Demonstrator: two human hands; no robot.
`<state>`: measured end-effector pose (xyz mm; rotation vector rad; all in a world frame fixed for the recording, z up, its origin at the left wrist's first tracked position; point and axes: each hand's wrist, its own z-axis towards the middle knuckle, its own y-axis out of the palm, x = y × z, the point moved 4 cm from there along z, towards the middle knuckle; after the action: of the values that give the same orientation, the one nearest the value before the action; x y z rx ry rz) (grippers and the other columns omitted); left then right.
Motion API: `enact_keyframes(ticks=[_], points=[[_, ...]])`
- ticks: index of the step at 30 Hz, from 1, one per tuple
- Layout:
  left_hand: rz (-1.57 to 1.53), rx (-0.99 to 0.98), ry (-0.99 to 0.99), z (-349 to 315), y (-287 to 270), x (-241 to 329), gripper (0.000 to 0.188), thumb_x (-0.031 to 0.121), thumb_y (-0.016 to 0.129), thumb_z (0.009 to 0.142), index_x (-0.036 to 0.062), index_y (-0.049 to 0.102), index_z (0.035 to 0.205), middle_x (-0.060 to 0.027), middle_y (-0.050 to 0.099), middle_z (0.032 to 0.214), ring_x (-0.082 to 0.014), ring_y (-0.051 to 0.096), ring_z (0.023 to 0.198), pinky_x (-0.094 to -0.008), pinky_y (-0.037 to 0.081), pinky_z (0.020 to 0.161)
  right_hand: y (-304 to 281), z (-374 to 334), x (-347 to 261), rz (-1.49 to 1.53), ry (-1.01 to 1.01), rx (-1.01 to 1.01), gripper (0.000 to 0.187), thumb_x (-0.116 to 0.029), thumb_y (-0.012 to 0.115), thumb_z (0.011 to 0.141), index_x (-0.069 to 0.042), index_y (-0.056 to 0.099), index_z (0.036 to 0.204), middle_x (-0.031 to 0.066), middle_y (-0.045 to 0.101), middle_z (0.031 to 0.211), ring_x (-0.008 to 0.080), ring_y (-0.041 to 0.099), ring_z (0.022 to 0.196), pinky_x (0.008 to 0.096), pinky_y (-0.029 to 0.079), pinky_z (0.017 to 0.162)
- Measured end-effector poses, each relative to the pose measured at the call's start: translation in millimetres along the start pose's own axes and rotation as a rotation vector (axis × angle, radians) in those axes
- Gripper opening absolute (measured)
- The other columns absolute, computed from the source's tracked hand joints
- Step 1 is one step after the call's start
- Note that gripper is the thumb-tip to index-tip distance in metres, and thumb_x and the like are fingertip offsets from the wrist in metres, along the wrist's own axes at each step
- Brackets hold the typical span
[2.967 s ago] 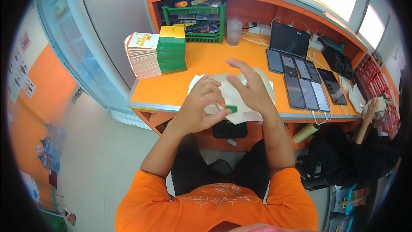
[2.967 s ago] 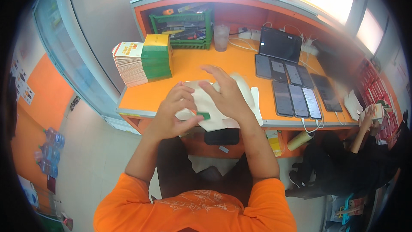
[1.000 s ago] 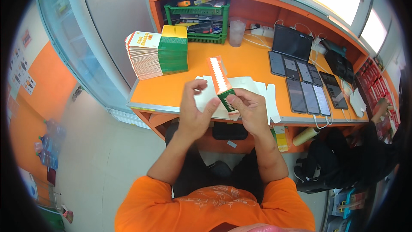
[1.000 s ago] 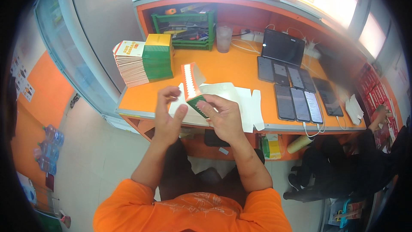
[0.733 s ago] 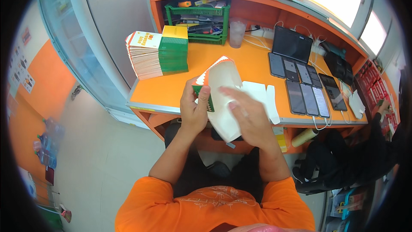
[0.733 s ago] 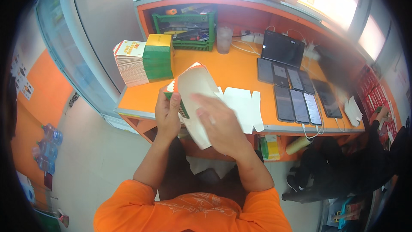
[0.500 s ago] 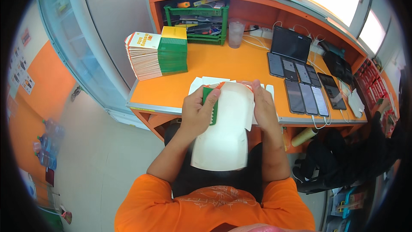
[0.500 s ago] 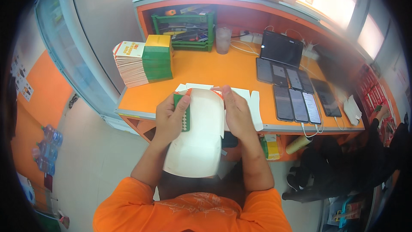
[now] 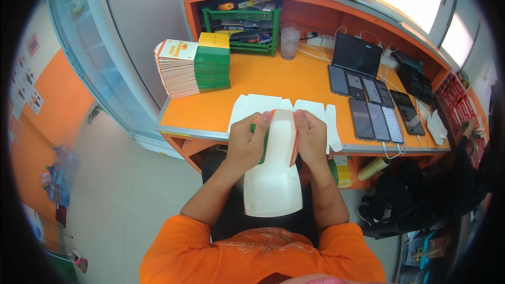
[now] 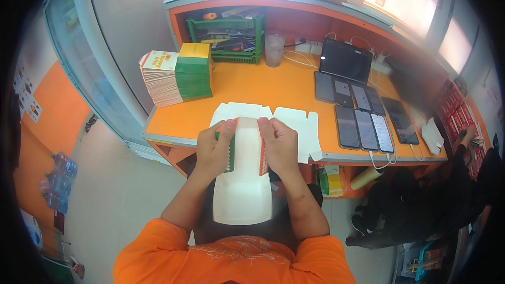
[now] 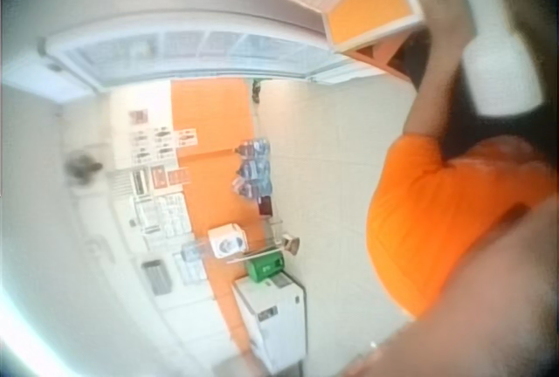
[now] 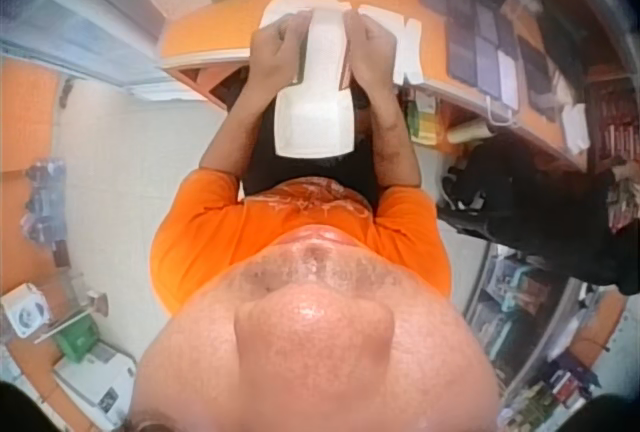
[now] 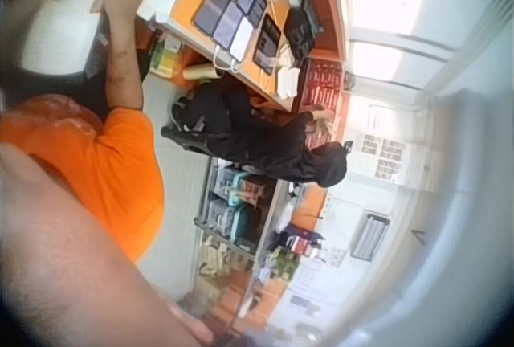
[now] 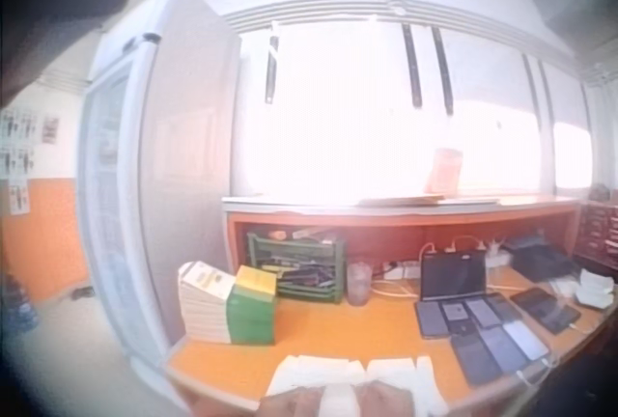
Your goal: The person sits on the floor and assembles small paper boxes by folding flat sheets and tucking tabs into slots. They handle the paper by hand, repeatedly folding and securing the structure, then stacking the finished boxes on the table.
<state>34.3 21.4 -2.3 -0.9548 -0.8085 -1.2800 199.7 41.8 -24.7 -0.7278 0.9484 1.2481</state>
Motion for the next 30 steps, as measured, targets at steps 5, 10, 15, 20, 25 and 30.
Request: enact_keyframes(ticks=[5,10,15,20,25,30], points=[[-0.106,-0.058,0.061,-2.7,5.1,-1.5,0.049,0.036,0.049,0.108,-0.004,0.069,0.088,-0.007,0.059,0.062,-0.0108,0.048,0.059,-0.0311,0.041,0.055,-3.3,-8.0,-6.5,-0.053,-0.091,0.022,0.054,-0.035,0.061,0.104,0.0,0.051,0.065,-0.0029,0.045,0.055,0.0055,0.034,0.056,0.028,0.031,0.047],[0.045,-0.062,0.127,-4.2,1.3,2.0,0.049,0.035,0.047,0.108,-0.0048,0.068,0.089,-0.0068,0.06,0.064,-0.0102,0.05,0.06,-0.0294,0.044,0.058,-3.4,-10.0,-10.6,-0.095,-0.104,0.037,0.055,-0.031,0.061,0.104,0.001,0.049,0.062,-0.0025,0.042,0.052,0.0054,0.032,0.054,0.0283,0.03,0.046],[-0.383,-0.136,0.051,-6.4,6.6,-5.5,0.047,0.035,0.046,0.109,-0.0051,0.069,0.098,-0.0075,0.064,0.072,-0.0089,0.054,0.066,-0.0281,0.046,0.062,-12.7,-14.9,-32.4,-0.153,-0.217,0.169,0.054,-0.027,0.064,0.102,0.002,0.049,0.059,-0.003,0.037,0.049,0.0062,0.03,0.051,0.0289,0.028,0.045],[-0.056,-0.154,0.108,-12.3,-4.6,-8.6,0.044,0.035,0.049,0.108,-0.0051,0.068,0.101,-0.0072,0.066,0.074,-0.0119,0.059,0.068,-0.0307,0.049,0.064,-23.2,-11.2,-19.3,0.167,0.011,-0.124,0.05,-0.042,0.047,0.108,0.002,0.066,0.095,0.0054,0.065,0.082,0.0077,0.056,0.074,0.0267,0.049,0.068],[-0.141,0.286,0.549,-1.2,-27.6,-3.7,0.047,0.035,0.044,0.109,-0.007,0.066,0.11,-0.0107,0.07,0.092,-0.0182,0.065,0.079,-0.0316,0.049,0.069,-7.8,-41.4,3.6,0.674,0.545,-0.355,0.07,-0.057,0.027,0.108,-0.002,0.036,0.15,0.0127,0.049,0.146,0.021,0.046,0.135,0.039,0.038,0.114],[-0.575,0.348,0.436,-2.7,-29.6,-28.4,0.063,0.048,0.032,0.109,-0.0054,0.051,0.134,-0.0139,0.065,0.12,-0.0196,0.066,0.106,-0.0316,0.053,0.089,-6.6,-78.7,27.9,0.783,0.778,-0.491,0.073,-0.059,0.025,0.107,-0.006,0.027,0.158,0.0141,0.042,0.156,0.0273,0.043,0.143,0.0434,0.04,0.116]])
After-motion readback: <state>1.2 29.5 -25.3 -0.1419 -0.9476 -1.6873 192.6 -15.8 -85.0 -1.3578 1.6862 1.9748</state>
